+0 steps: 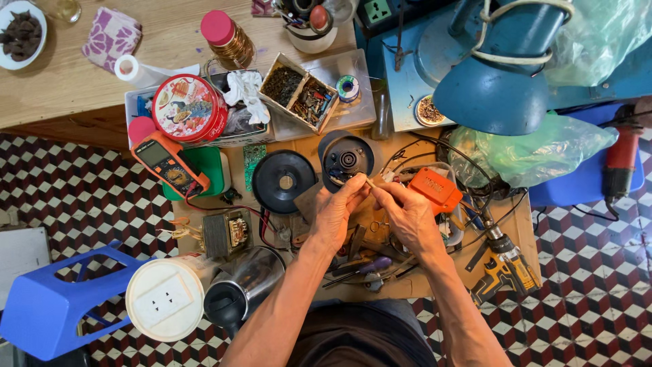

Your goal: The person disassembles the base of an electric kettle, separating the heating element housing from the outer cover and handling the power cord. They reposition the parts, press the cover back onto the base, and set the reassembled kettle base on the workbench.

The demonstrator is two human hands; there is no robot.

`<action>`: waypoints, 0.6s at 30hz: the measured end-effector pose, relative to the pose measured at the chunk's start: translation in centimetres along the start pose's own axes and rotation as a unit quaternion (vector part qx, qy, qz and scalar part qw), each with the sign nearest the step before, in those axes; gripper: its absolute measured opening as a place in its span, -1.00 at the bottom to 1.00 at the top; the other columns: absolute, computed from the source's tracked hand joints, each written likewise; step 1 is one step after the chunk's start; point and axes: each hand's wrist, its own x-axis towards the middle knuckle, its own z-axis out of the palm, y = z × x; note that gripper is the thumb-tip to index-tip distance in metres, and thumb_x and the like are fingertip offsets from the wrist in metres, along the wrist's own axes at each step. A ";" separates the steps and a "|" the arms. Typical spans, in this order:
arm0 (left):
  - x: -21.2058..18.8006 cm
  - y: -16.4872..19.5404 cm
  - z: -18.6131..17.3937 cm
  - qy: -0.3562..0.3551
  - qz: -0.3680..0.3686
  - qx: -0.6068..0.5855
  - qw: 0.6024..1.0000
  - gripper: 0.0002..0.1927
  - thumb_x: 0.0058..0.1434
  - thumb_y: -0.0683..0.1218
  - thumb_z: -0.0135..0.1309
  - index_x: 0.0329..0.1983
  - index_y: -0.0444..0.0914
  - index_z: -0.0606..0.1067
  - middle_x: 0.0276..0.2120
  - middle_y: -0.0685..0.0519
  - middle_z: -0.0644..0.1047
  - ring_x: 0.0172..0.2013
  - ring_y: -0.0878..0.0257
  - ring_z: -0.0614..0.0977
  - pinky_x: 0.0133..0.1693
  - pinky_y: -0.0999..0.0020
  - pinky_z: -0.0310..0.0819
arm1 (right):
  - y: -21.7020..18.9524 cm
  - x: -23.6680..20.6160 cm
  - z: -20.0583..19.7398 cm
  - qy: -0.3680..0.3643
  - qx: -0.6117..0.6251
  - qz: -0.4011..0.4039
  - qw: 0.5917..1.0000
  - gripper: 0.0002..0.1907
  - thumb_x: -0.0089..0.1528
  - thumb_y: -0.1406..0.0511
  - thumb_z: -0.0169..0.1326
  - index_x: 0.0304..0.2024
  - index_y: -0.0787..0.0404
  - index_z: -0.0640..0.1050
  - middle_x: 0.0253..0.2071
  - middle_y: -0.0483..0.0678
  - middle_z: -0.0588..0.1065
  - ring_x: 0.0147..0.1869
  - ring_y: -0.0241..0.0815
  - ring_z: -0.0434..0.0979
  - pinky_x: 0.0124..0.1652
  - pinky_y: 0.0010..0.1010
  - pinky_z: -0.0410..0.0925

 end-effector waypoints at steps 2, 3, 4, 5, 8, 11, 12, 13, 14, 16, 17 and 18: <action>-0.9 1.2 -0.5 0.012 0.025 -0.007 1.000 -0.65 0.14 -0.13 0.32 -0.04 -0.31 0.51 -0.19 0.04 0.60 -0.16 0.22 0.65 -0.01 0.26 0.65 | -0.3 -1.1 0.5 0.000 -0.052 0.017 0.998 -0.73 0.35 0.21 0.08 -0.05 0.23 0.65 -0.41 -0.16 0.57 -0.33 -0.42 0.48 -0.30 -0.55 0.36; -1.4 2.1 -0.8 0.027 0.029 -0.016 0.999 -0.65 0.15 -0.13 0.31 -0.04 -0.33 0.52 -0.19 0.02 0.61 -0.16 0.21 0.67 -0.02 0.28 0.66 | -0.6 -1.7 0.8 -0.001 -0.059 0.021 0.998 -0.73 0.35 0.20 0.09 -0.06 0.22 0.65 -0.42 -0.16 0.56 -0.35 -0.42 0.46 -0.32 -0.55 0.35; -1.6 3.0 -1.3 0.042 0.033 -0.024 0.998 -0.65 0.15 -0.14 0.29 -0.03 -0.34 0.52 -0.19 0.00 0.63 -0.15 0.20 0.68 -0.03 0.31 0.66 | -0.7 -2.1 1.0 -0.002 -0.065 0.025 0.998 -0.73 0.35 0.18 0.09 -0.06 0.21 0.66 -0.43 -0.16 0.55 -0.36 -0.42 0.44 -0.34 -0.55 0.34; -1.7 3.9 -2.1 0.058 0.036 -0.032 0.997 -0.65 0.16 -0.14 0.28 -0.03 -0.36 0.53 -0.18 -0.02 0.64 -0.15 0.19 0.70 -0.04 0.34 0.67 | -0.6 -2.6 1.3 -0.004 -0.070 0.031 0.997 -0.73 0.35 0.17 0.09 -0.07 0.20 0.66 -0.44 -0.16 0.55 -0.38 -0.43 0.42 -0.36 -0.55 0.33; -1.6 7.3 -6.0 0.076 0.098 -0.089 0.988 -0.66 0.15 -0.19 0.25 0.00 -0.32 0.51 -0.19 -0.08 0.65 -0.21 0.13 0.71 -0.13 0.32 0.69 | 0.2 -3.9 2.0 -0.020 -0.048 0.088 0.995 -0.70 0.31 0.17 0.10 -0.03 0.16 0.68 -0.47 -0.16 0.53 -0.48 -0.40 0.32 -0.48 -0.52 0.24; -1.8 8.4 -9.2 0.107 0.123 -0.147 0.976 -0.70 0.21 -0.22 0.24 0.00 -0.35 0.51 -0.18 -0.08 0.64 -0.18 0.14 0.73 -0.11 0.32 0.70 | 1.7 -5.0 1.9 -0.060 -0.029 0.074 0.995 -0.69 0.33 0.18 0.10 -0.07 0.25 0.68 -0.47 -0.17 0.54 -0.49 -0.44 0.34 -0.49 -0.55 0.23; -1.3 8.8 -9.7 0.111 0.122 -0.188 0.968 -0.71 0.21 -0.20 0.24 -0.02 -0.36 0.51 -0.17 -0.10 0.64 -0.16 0.12 0.73 -0.10 0.32 0.70 | 1.6 -5.1 1.9 -0.063 0.011 0.091 0.994 -0.69 0.33 0.18 0.09 -0.06 0.26 0.67 -0.47 -0.18 0.53 -0.48 -0.44 0.35 -0.47 -0.57 0.25; -1.0 8.8 -10.3 0.117 0.119 -0.224 0.960 -0.72 0.21 -0.19 0.23 -0.04 -0.36 0.50 -0.15 -0.12 0.64 -0.15 0.11 0.73 -0.10 0.31 0.70 | 1.9 -5.4 2.0 -0.066 0.057 0.110 0.990 -0.68 0.33 0.19 0.09 -0.04 0.27 0.66 -0.46 -0.20 0.53 -0.47 -0.45 0.37 -0.46 -0.58 0.27; -0.8 8.8 -10.7 0.122 0.114 -0.261 0.951 -0.73 0.22 -0.18 0.22 -0.06 -0.37 0.50 -0.14 -0.15 0.64 -0.13 0.09 0.73 -0.10 0.31 0.70 | 2.1 -5.8 2.2 -0.065 0.101 0.129 0.984 -0.68 0.33 0.19 0.08 -0.02 0.28 0.65 -0.45 -0.21 0.53 -0.46 -0.46 0.38 -0.45 -0.60 0.29; -0.5 9.2 -10.4 0.121 0.139 -0.281 0.942 -0.76 0.27 -0.15 0.21 -0.06 -0.36 0.51 -0.12 -0.10 0.60 -0.09 0.13 0.71 -0.05 0.29 0.66 | 2.0 -6.6 2.8 -0.069 0.114 0.124 0.983 -0.67 0.34 0.19 0.05 -0.03 0.29 0.64 -0.46 -0.21 0.53 -0.48 -0.44 0.37 -0.48 -0.57 0.28; -0.7 9.3 -10.1 0.121 0.153 -0.290 0.937 -0.77 0.29 -0.14 0.21 -0.07 -0.35 0.51 -0.10 -0.08 0.58 -0.08 0.15 0.70 -0.02 0.28 0.64 | 1.9 -7.0 3.1 -0.072 0.121 0.121 0.983 -0.67 0.34 0.18 0.04 -0.03 0.29 0.63 -0.46 -0.21 0.53 -0.50 -0.43 0.37 -0.49 -0.56 0.28; -1.0 9.4 -9.8 0.105 0.143 -0.280 0.943 -0.76 0.30 -0.09 0.17 -0.08 -0.34 0.52 -0.09 -0.08 0.58 -0.09 0.17 0.69 -0.03 0.31 0.67 | 1.5 -7.5 3.4 -0.077 0.089 0.113 0.987 -0.66 0.35 0.18 0.04 -0.04 0.29 0.64 -0.48 -0.20 0.51 -0.49 -0.43 0.37 -0.49 -0.56 0.28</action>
